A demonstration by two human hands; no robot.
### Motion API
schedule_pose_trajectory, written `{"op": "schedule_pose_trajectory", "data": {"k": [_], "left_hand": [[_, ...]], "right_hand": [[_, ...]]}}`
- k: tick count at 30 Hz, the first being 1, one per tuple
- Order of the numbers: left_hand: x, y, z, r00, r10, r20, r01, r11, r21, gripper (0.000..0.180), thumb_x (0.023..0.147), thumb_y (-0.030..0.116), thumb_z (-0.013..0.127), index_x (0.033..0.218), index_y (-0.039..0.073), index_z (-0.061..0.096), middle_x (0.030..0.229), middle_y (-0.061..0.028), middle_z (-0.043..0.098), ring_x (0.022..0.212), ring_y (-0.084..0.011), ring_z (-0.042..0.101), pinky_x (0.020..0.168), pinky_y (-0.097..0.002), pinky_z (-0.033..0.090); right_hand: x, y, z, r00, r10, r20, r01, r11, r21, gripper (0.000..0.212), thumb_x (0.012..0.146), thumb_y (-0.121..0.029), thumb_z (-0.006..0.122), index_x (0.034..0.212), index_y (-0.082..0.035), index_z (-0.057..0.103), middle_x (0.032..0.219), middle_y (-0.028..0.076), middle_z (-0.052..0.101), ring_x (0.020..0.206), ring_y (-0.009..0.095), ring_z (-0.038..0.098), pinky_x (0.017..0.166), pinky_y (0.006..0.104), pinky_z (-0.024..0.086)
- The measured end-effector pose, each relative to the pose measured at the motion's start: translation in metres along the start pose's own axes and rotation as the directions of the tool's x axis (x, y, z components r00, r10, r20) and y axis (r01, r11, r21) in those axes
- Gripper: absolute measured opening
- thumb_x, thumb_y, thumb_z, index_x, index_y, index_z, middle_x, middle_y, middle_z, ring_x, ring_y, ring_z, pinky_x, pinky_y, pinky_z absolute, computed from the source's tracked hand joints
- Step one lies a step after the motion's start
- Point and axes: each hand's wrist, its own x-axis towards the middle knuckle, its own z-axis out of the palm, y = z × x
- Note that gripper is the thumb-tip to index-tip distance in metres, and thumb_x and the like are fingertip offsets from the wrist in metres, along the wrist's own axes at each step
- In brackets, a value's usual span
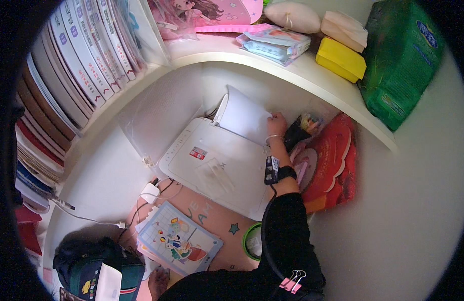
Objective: The person organizes stationery items at a desk. They place a ream of A4 paper on the desk, retrieve a plastic sleeve from a shelf, and arrange several items including a backpack and a pink box on the desk and in a lower shelf.
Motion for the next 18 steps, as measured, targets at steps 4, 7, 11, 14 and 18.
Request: {"op": "schedule_pose_trajectory", "data": {"k": [4, 7, 11, 14, 18], "left_hand": [[0.002, -0.001, -0.003, 1.0, -0.016, -0.001, 0.016, 0.999, -0.034, 0.049, 0.091, 0.031, 0.043, 0.129, 0.0, 0.036, 0.128, -0.0178, 0.04, 0.112, -0.032, 0.047, 0.096, -0.04, 0.036], [0.001, 0.002, -0.004, 0.999, -0.039, 0.012, 0.04, 0.998, -0.043, 0.049, 0.091, 0.031, 0.044, 0.128, -0.001, 0.036, 0.129, -0.0179, 0.038, 0.113, -0.033, 0.045, 0.097, -0.0414, 0.035], [-0.004, 0.007, -0.003, 0.999, -0.054, 0.002, 0.054, 0.998, -0.037, 0.05, 0.091, 0.03, 0.045, 0.128, -0.001, 0.036, 0.131, -0.018, 0.036, 0.117, -0.0335, 0.04, 0.099, -0.0429, 0.034], [-0.006, 0.008, 0.0, 0.999, -0.041, -0.03, 0.04, 0.999, -0.035, 0.051, 0.091, 0.03, 0.045, 0.129, -0.002, 0.034, 0.131, -0.0183, 0.036, 0.119, -0.0328, 0.037, 0.099, -0.0432, 0.033], [-0.009, 0.005, 0.0, 0.999, -0.02, -0.026, 0.017, 0.994, -0.106, 0.051, 0.091, 0.029, 0.045, 0.129, -0.002, 0.032, 0.131, -0.0177, 0.035, 0.12, -0.0321, 0.037, 0.1, -0.0424, 0.033]], "right_hand": [[-0.046, -0.018, -0.013, 0.994, -0.1, 0.041, 0.099, 0.995, 0.015, 0.012, 0.065, -0.011, 0.058, 0.076, -0.007, 0.06, 0.074, 0.015, 0.062, 0.071, 0.032, 0.06, 0.065, 0.0385, 0.048], [-0.066, -0.023, -0.018, 0.985, -0.11, 0.13, 0.099, 0.991, 0.089, 0.01, 0.067, -0.011, 0.057, 0.076, -0.006, 0.059, 0.072, 0.015, 0.06, 0.07, 0.032, 0.059, 0.064, 0.0402, 0.047], [-0.074, -0.025, -0.021, 0.967, -0.231, 0.106, 0.233, 0.972, -0.008, 0.008, 0.067, -0.01, 0.056, 0.074, -0.006, 0.056, 0.07, 0.016, 0.058, 0.069, 0.034, 0.058, 0.061, 0.042, 0.046], [-0.076, -0.026, -0.023, 0.966, -0.245, 0.088, 0.245, 0.97, 0.011, 0.008, 0.068, -0.01, 0.056, 0.074, -0.005, 0.055, 0.07, 0.016, 0.058, 0.068, 0.035, 0.057, 0.061, 0.0425, 0.045], [-0.073, -0.028, -0.025, 0.975, -0.215, 0.06, 0.214, 0.976, 0.034, 0.007, 0.067, -0.008, 0.056, 0.074, -0.005, 0.055, 0.069, 0.016, 0.058, 0.068, 0.034, 0.058, 0.061, 0.0417, 0.046]]}}
